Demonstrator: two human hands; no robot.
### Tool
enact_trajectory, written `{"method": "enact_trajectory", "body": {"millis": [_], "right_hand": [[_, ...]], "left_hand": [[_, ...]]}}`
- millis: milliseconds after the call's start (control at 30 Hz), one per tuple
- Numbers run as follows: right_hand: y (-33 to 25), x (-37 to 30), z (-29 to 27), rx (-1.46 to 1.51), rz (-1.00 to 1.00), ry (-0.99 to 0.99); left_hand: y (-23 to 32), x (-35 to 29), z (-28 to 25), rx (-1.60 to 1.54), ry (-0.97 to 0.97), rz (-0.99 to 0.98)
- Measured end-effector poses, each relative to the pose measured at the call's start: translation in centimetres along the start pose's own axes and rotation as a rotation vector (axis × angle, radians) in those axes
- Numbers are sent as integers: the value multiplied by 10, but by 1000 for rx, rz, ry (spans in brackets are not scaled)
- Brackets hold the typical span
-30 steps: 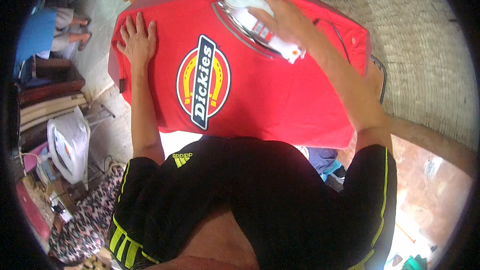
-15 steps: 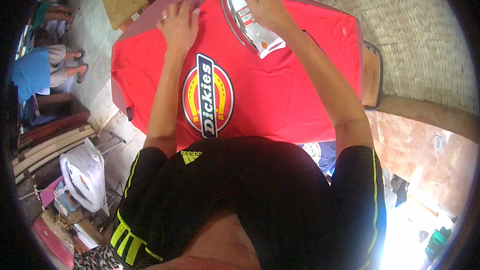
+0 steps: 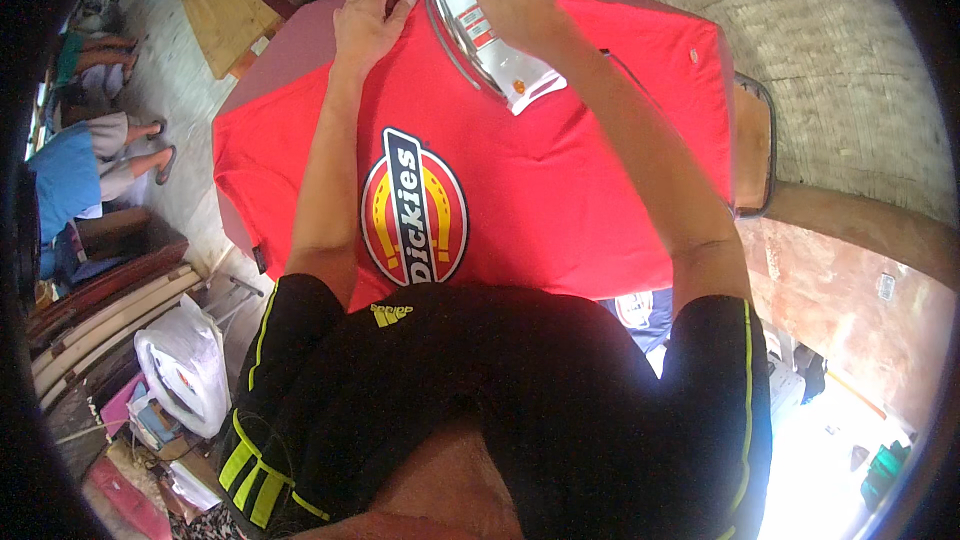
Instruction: The person irons a red Dickies t-shirt on a pink ironing board. They smooth the fabric, flip the shirt to iron different sections, and use a white electric iron to remove wrinkles. The person handles the shirt and iron repeatedly throughout the clip.
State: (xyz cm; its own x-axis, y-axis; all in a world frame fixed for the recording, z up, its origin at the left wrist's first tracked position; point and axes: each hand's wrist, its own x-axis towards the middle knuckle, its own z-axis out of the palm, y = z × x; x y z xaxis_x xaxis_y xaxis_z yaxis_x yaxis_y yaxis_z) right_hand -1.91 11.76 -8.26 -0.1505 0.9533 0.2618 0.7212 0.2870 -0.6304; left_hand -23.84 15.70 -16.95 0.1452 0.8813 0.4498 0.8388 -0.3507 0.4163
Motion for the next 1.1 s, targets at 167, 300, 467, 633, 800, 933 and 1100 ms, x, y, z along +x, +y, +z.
{"method": "enact_trajectory", "body": {"millis": [167,300,467,633,800,933,1100], "right_hand": [[-14,-36,-23,101,198,-176],[-26,-56,-38,165,261,-325],[-13,-13,-12,-3,-140,-227],[-64,23,-10,35,74,-393],[-50,44,6,41,-93,-331],[-40,14,-15,-113,-42,-399],[3,-70,-55,-81,-2,-371]], "left_hand": [[-4,-1,3,2,33,-47],[-10,0,3,-104,13,-59],[4,-35,-47,27,22,-48],[-3,-121,-56,373,5,-98],[-21,-127,-65,454,-24,-196],[-29,-129,-65,446,-5,-190],[-32,-132,-61,446,5,-169]]}}
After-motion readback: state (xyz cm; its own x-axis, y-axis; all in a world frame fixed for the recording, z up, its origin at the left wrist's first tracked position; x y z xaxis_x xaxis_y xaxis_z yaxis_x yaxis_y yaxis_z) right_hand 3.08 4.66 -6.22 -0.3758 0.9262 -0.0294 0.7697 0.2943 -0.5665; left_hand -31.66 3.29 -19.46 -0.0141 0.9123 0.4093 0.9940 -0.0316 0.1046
